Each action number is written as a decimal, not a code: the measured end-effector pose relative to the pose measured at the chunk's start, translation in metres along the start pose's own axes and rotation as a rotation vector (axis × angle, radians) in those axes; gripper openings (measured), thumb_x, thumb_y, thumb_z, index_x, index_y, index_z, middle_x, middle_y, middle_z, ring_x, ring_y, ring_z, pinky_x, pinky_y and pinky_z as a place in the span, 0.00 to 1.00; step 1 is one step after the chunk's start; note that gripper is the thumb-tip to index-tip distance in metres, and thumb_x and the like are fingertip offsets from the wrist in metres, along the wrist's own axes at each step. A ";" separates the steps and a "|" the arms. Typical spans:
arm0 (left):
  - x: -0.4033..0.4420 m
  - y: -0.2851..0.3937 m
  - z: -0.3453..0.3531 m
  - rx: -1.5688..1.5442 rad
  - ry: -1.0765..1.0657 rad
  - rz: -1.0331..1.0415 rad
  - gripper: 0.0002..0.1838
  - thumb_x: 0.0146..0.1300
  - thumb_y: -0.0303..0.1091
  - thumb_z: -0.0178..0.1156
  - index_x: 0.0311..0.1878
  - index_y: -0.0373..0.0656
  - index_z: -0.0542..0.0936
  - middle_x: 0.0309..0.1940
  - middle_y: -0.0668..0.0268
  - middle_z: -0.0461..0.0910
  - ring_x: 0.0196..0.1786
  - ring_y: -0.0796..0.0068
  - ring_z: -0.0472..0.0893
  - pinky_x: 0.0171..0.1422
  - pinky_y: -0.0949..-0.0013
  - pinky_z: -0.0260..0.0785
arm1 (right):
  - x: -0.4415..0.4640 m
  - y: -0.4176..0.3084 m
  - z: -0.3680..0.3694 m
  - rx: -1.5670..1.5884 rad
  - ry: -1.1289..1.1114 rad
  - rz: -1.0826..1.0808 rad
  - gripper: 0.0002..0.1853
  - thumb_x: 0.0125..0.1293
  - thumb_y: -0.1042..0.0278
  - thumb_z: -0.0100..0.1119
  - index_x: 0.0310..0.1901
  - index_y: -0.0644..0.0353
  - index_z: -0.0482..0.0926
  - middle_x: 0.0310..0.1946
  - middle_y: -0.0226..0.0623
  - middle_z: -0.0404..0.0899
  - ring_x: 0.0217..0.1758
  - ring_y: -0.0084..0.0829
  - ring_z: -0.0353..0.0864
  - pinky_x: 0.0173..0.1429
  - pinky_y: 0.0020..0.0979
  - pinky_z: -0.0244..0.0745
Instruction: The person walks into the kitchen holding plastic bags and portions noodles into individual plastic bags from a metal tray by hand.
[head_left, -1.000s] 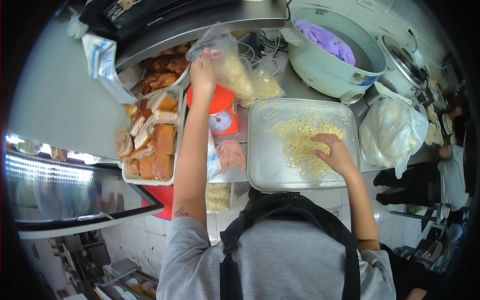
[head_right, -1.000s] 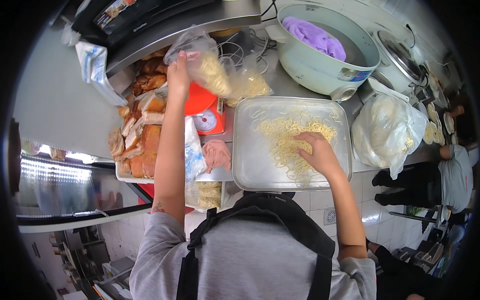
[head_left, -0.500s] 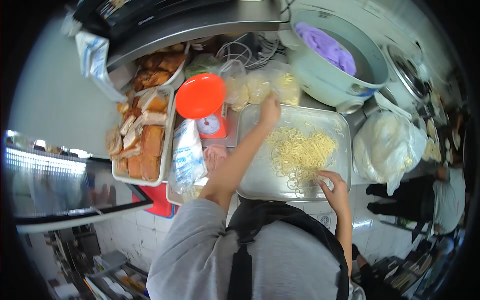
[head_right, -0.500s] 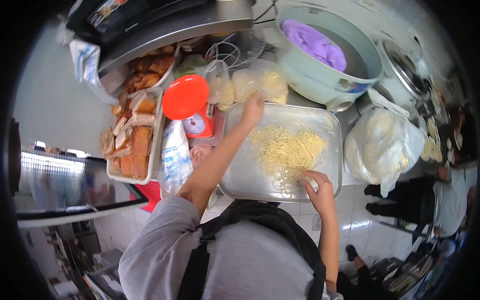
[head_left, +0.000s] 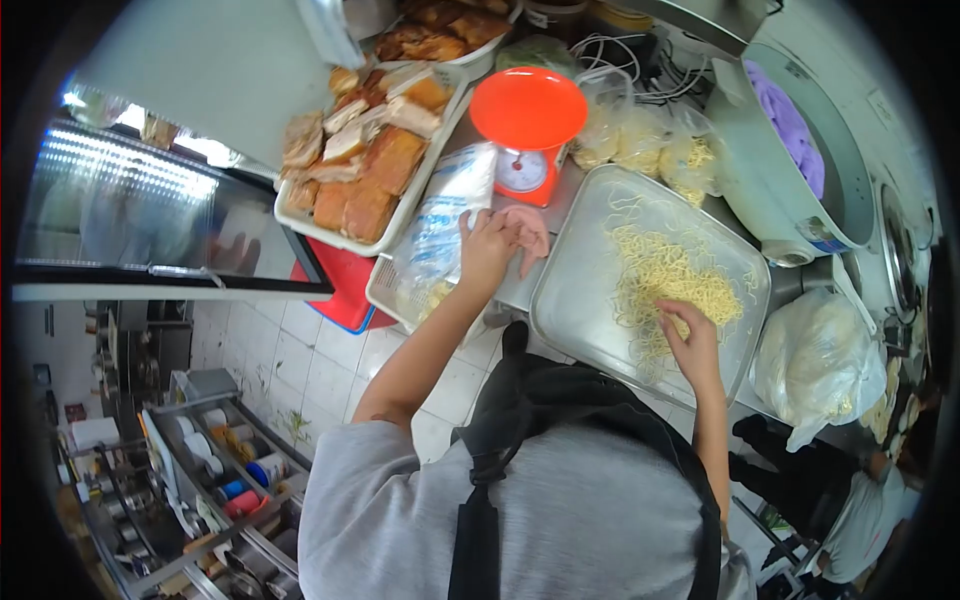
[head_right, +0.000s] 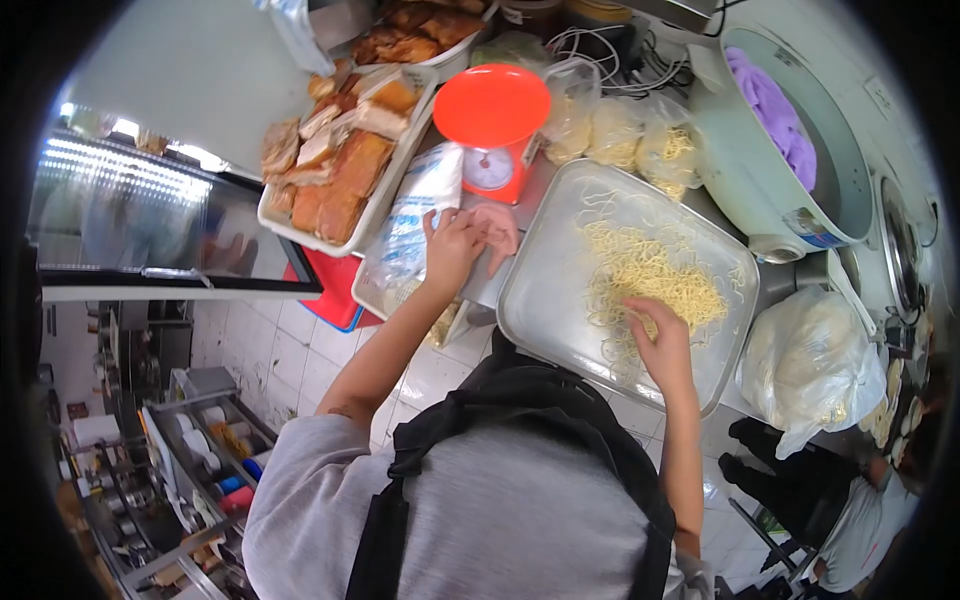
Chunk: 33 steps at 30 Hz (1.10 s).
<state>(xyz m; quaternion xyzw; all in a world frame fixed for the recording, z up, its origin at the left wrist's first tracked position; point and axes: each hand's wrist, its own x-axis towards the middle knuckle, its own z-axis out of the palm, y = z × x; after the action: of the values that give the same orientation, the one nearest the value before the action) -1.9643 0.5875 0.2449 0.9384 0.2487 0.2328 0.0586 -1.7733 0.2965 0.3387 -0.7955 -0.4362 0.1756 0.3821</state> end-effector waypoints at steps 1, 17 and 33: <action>0.001 0.002 -0.008 -0.069 0.010 -0.004 0.11 0.46 0.35 0.69 0.35 0.47 0.84 0.39 0.65 0.75 0.52 0.61 0.73 0.62 0.42 0.55 | 0.012 -0.013 0.007 0.023 -0.030 -0.039 0.12 0.60 0.79 0.60 0.46 0.61 0.82 0.41 0.43 0.84 0.47 0.40 0.84 0.53 0.32 0.76; -0.066 -0.056 -0.061 -0.002 -0.106 -0.186 0.14 0.54 0.28 0.62 0.46 0.43 0.81 0.39 0.56 0.74 0.47 0.53 0.74 0.51 0.53 0.66 | 0.049 -0.064 0.086 0.152 -0.303 -0.147 0.12 0.61 0.77 0.59 0.47 0.60 0.83 0.39 0.42 0.84 0.41 0.37 0.85 0.48 0.32 0.77; -0.043 -0.083 -0.048 0.011 0.020 0.023 0.21 0.54 0.31 0.63 0.54 0.44 0.78 0.59 0.50 0.70 0.66 0.47 0.67 0.69 0.50 0.61 | 0.053 -0.073 0.142 0.265 -0.444 -0.177 0.10 0.62 0.74 0.60 0.46 0.58 0.83 0.38 0.40 0.84 0.38 0.37 0.84 0.45 0.32 0.78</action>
<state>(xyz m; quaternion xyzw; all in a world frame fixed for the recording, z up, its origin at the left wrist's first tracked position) -2.0556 0.6383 0.2510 0.9391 0.2396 0.2414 0.0483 -1.8716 0.4294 0.3053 -0.6393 -0.5503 0.3675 0.3918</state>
